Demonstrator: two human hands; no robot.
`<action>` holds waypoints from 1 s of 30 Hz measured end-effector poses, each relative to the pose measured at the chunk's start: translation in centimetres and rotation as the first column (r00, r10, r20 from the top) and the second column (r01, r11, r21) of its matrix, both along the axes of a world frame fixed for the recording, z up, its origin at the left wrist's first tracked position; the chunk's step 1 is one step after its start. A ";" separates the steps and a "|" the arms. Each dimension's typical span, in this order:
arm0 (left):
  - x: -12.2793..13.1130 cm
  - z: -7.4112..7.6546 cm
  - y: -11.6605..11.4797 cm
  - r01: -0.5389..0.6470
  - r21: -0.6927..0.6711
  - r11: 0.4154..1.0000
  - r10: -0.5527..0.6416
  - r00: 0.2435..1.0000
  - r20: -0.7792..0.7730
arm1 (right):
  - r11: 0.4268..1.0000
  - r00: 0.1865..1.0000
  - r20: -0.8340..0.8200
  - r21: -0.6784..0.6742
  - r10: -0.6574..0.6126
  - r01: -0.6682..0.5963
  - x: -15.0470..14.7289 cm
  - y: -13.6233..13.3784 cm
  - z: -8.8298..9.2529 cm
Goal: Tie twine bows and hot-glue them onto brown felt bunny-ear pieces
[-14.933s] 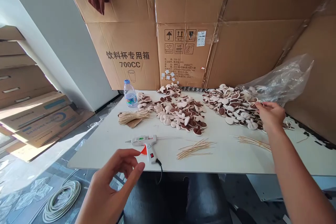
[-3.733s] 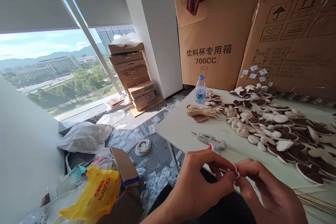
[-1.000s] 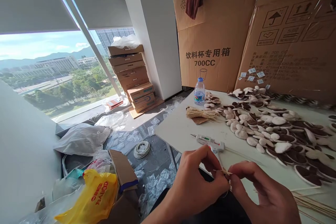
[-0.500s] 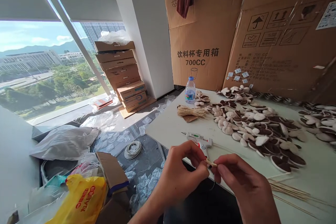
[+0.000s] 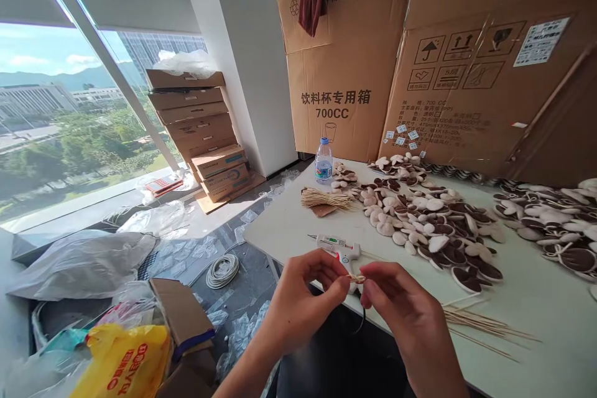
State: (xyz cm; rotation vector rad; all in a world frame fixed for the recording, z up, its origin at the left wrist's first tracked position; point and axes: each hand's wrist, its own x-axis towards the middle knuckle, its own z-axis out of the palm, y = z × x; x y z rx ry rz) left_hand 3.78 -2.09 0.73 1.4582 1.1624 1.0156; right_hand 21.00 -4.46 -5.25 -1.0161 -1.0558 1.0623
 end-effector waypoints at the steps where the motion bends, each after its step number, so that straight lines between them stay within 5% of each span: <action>1: 0.0 0.0 0.0 0.002 -0.001 1.000 -0.002 1.000 -0.001 | 1.000 1.000 0.000 0.001 -0.004 0.004 -0.1 0.0 -0.1; 21: 0.0 0.2 -0.2 0.040 0.020 0.999 -0.037 0.989 -0.142 | 0.999 0.999 0.032 0.024 0.033 -0.034 -0.2 -0.3 -0.5; 30: 0.0 0.0 0.0 0.092 -0.024 0.995 -0.094 0.992 -0.084 | 1.000 1.000 -0.024 0.022 0.019 -0.019 -0.6 -0.2 -1.4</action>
